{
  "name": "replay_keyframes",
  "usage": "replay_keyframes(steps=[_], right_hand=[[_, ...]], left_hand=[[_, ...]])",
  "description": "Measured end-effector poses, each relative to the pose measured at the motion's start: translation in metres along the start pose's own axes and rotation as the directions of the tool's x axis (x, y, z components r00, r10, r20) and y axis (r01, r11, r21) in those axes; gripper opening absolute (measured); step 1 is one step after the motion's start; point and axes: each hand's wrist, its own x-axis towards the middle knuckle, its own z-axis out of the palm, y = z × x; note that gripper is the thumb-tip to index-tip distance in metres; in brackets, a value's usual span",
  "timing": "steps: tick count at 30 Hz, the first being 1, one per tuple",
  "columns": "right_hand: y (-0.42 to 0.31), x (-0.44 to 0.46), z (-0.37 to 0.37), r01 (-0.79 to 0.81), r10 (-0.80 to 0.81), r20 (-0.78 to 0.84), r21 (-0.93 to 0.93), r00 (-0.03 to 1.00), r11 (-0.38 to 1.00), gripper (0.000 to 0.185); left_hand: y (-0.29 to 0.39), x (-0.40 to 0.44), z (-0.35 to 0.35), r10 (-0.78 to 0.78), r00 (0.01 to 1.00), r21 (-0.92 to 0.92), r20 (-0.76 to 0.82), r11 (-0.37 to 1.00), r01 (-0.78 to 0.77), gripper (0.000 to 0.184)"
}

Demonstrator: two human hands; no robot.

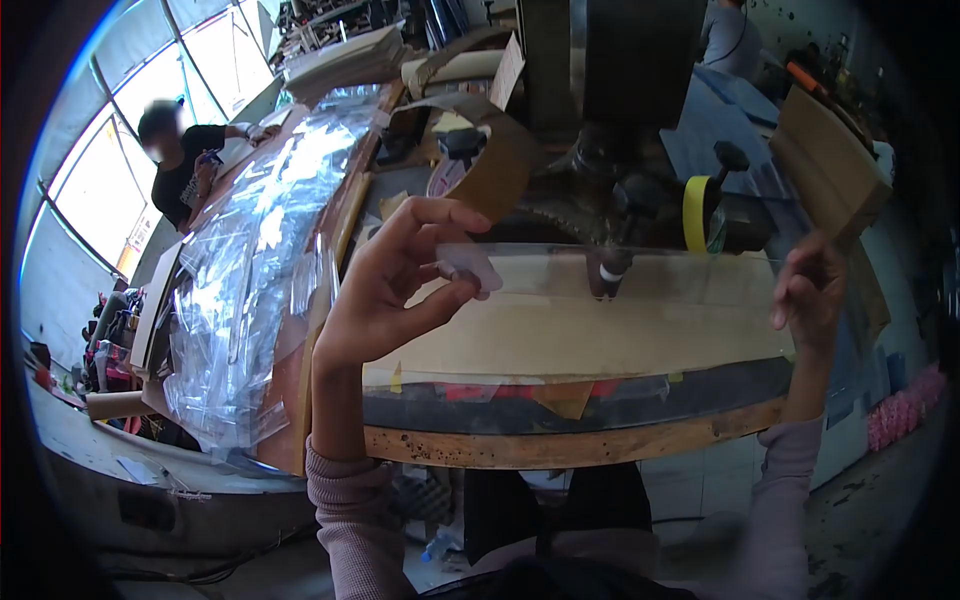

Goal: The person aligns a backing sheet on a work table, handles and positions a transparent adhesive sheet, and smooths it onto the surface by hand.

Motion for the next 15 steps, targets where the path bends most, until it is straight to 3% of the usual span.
replay_keyframes(steps=[6,10,13,14,15], right_hand=[[-0.063,0.049,-0.009,0.151,-0.136,0.103,-0.148,0.985,0.977,0.033],[-0.093,0.069,-0.015,0.26,-0.22,0.17,-0.274,0.961,0.926,0.031],[-0.098,0.069,-0.022,0.335,-0.304,0.14,-0.342,0.942,0.878,0.03],[-0.099,0.068,-0.022,0.34,-0.321,0.113,-0.366,0.94,0.867,0.029],[-0.1,0.065,-0.021,0.333,-0.325,0.088,-0.39,0.942,0.859,0.029]], left_hand=[[0.057,0.021,-0.002,0.194,0.98,0.147,-0.051,0.972,-0.185,0.039],[0.094,0.036,-0.013,0.257,0.962,0.361,0.096,0.891,-0.274,0.04],[0.102,0.032,-0.016,0.324,0.93,0.314,0.177,0.877,-0.365,0.045],[0.106,0.034,-0.018,0.35,0.904,0.434,0.246,0.794,-0.426,0.048],[0.105,0.034,-0.015,0.367,0.907,0.401,0.206,0.814,-0.42,0.047]])
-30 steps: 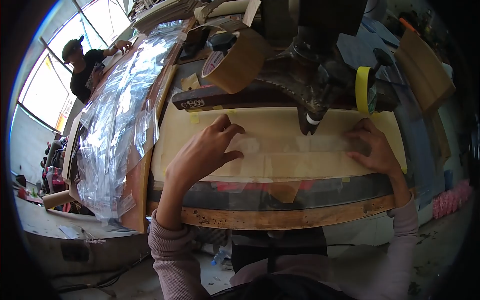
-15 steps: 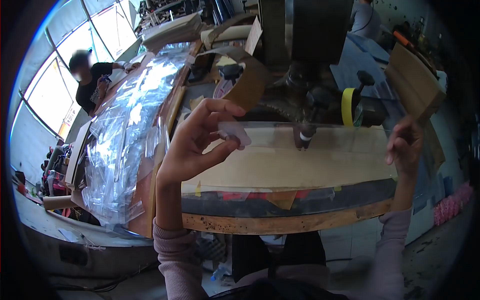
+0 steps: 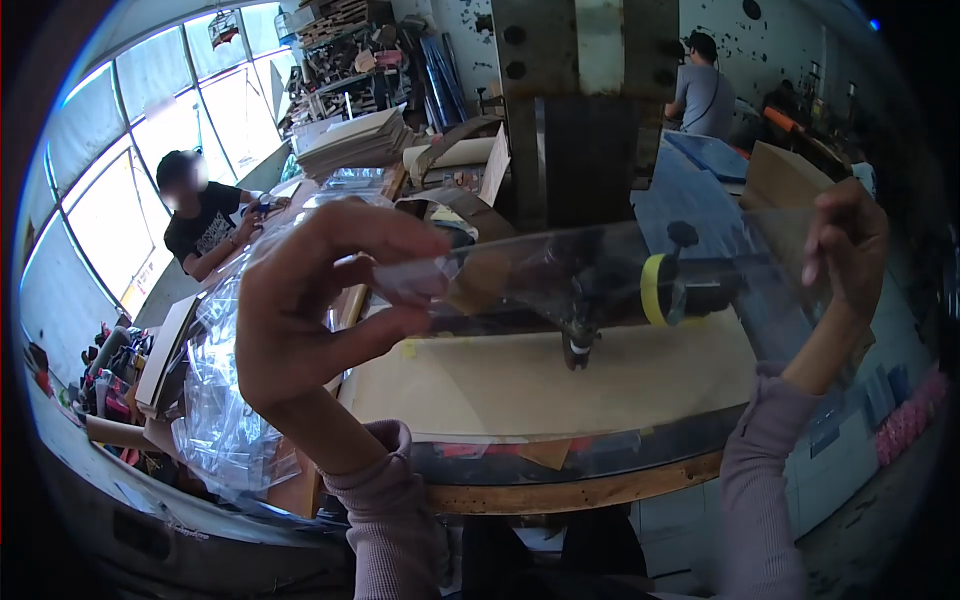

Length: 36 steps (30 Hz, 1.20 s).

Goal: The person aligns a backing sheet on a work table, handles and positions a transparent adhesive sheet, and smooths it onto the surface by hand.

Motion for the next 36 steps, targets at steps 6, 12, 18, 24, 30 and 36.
replay_keyframes(steps=[6,12,18,24,30,36], right_hand=[[0.003,-0.013,-0.021,0.011,-0.015,-0.041,-0.082,0.999,0.997,0.032],[0.01,-0.015,-0.032,0.037,-0.038,-0.02,-0.049,0.999,0.998,0.026],[0.004,-0.013,-0.025,-0.021,0.02,-0.073,-0.022,0.997,1.0,0.026],[0.0,-0.008,-0.008,0.024,-0.026,-0.092,-0.029,0.995,0.999,0.022],[0.002,-0.001,0.003,0.138,-0.138,-0.115,-0.005,0.984,0.99,0.02],[-0.006,0.003,0.018,0.091,-0.086,-0.208,0.013,0.974,0.996,0.019]], left_hand=[[0.005,0.006,0.023,0.011,0.981,-0.062,-0.195,0.998,-0.023,0.044],[0.019,0.014,0.038,-0.109,0.947,0.006,-0.302,0.993,0.116,0.03],[0.009,0.016,0.037,-0.079,0.943,-0.017,-0.322,0.997,0.078,0.022],[-0.002,0.015,0.03,-0.015,0.936,0.061,-0.353,0.997,0.039,0.018],[-0.013,0.017,0.027,-0.02,0.894,0.089,-0.447,0.994,0.066,0.021],[-0.017,0.03,0.048,-0.012,0.901,0.031,-0.434,0.999,0.028,0.051]])
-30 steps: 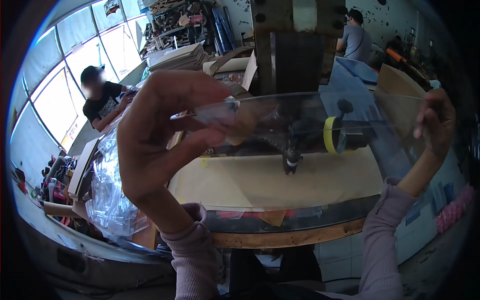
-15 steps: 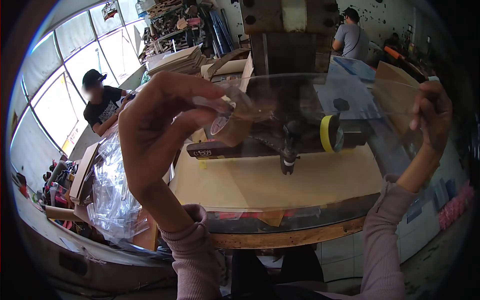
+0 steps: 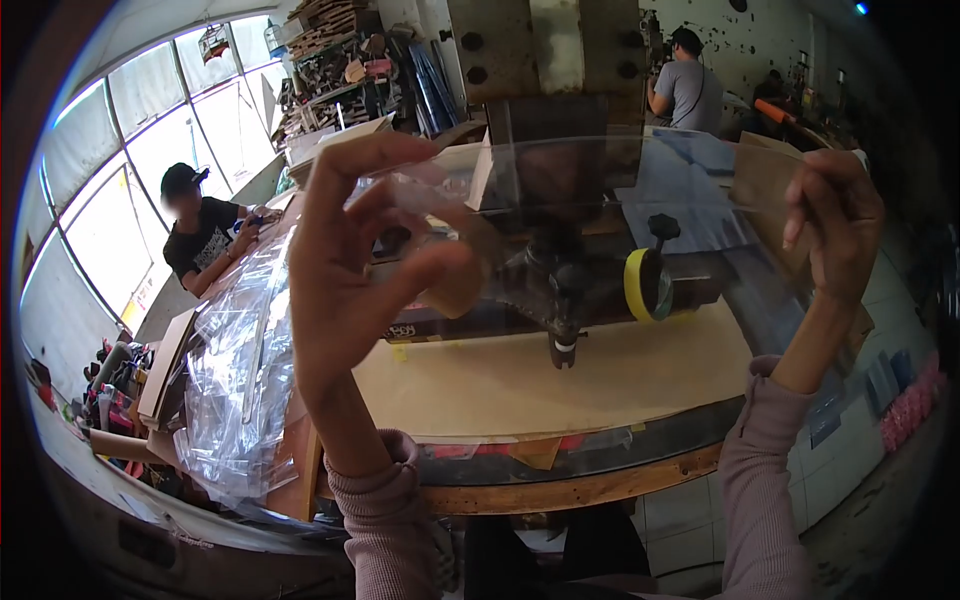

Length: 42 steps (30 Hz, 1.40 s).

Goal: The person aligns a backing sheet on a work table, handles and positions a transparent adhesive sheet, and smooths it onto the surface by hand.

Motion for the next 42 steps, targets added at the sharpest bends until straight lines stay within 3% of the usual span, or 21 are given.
replay_keyframes(steps=[3,9,15,18,25,29,32,42], right_hand=[[-0.002,-0.001,0.0,0.017,-0.017,-0.017,-0.003,1.0,1.0,0.019],[-0.006,0.0,0.003,0.05,-0.05,-0.002,-0.05,0.999,0.998,0.019],[-0.006,0.001,0.007,0.063,-0.062,0.014,-0.122,0.998,0.99,0.018],[-0.001,0.003,0.006,0.057,-0.056,0.015,-0.112,0.998,0.992,0.018],[0.003,0.004,0.003,-0.008,-0.002,-0.074,-0.135,0.997,0.991,0.017],[0.008,0.005,-0.002,-0.048,0.03,-0.124,-0.146,0.992,0.988,0.018],[0.013,0.008,-0.005,-0.057,0.033,-0.157,-0.149,0.987,0.987,0.018],[0.021,0.008,-0.011,-0.093,0.071,-0.165,-0.128,0.984,0.987,0.019]], left_hand=[[-0.001,0.0,0.003,-0.053,0.999,0.106,0.002,0.993,0.052,0.064],[0.003,-0.001,0.007,-0.095,0.992,-0.051,-0.088,0.995,0.091,0.045],[0.001,0.001,0.001,-0.014,0.999,0.062,-0.051,0.998,0.018,0.037],[-0.003,0.002,-0.002,0.022,1.0,0.005,0.003,1.0,-0.022,0.038],[0.0,0.006,0.01,0.03,0.997,-0.088,-0.076,0.995,-0.037,0.069],[-0.005,0.005,0.014,0.087,0.995,-0.066,-0.047,0.994,-0.09,0.071],[-0.002,0.004,0.016,0.033,0.999,-0.13,-0.028,0.991,-0.037,0.071],[0.005,0.003,0.021,-0.065,0.998,-0.31,-0.019,0.949,0.056,0.039]])
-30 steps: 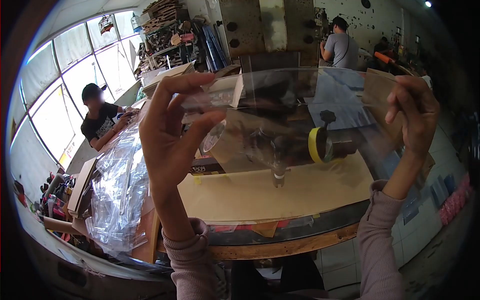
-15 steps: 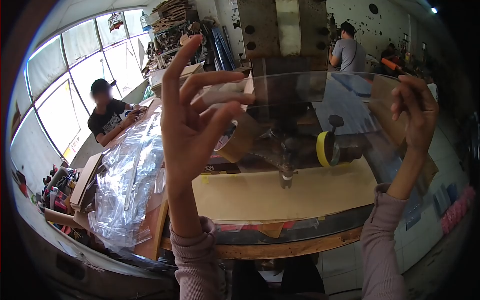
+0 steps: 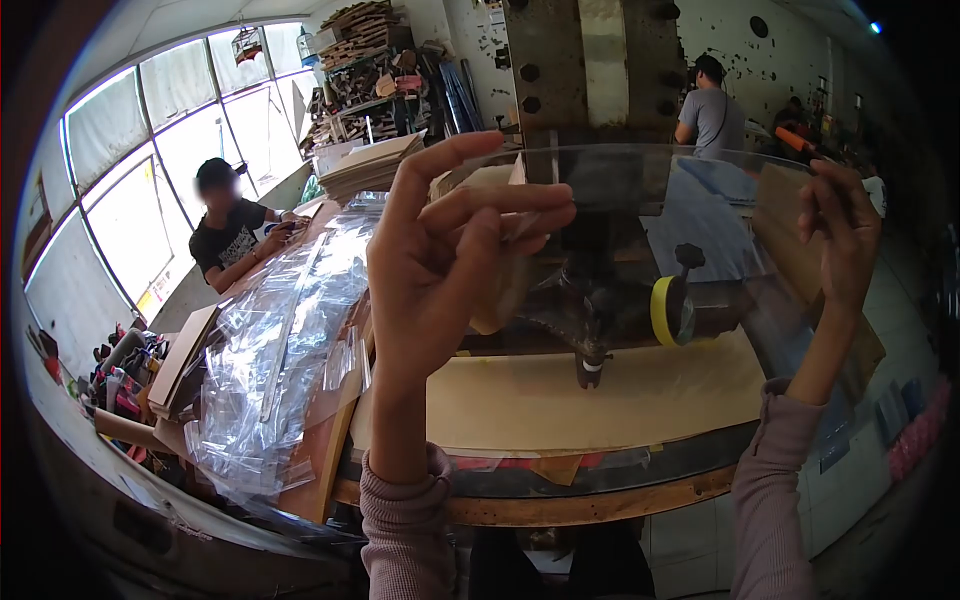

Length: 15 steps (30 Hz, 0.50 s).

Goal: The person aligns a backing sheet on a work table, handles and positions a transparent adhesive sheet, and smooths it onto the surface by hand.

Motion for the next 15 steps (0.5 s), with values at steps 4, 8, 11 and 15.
replay_keyframes(steps=[4,8,11,15], right_hand=[[0.0003,-0.0002,-0.0002,0.002,-0.002,-0.001,0.003,1.0,1.0,0.018],[-0.0008,0.0,0.0016,0.007,-0.007,0.013,0.02,1.0,1.0,0.018],[-0.0015,-0.0006,0.0021,0.006,-0.006,0.014,0.015,1.0,1.0,0.019],[-0.0018,0.0003,0.0006,0.031,-0.032,0.031,0.015,0.999,0.999,0.019]], left_hand=[[0.0015,-0.0001,0.0044,-0.038,0.997,-0.036,-0.064,0.999,0.035,0.033],[-0.0034,-0.0002,0.0027,-0.007,0.997,0.029,-0.083,1.0,0.01,0.035],[-0.0058,-0.0008,0.0059,0.002,0.994,0.065,-0.113,0.998,0.005,0.035],[-0.0043,-0.0006,0.0081,-0.027,0.993,0.012,-0.114,1.0,0.028,0.034]])
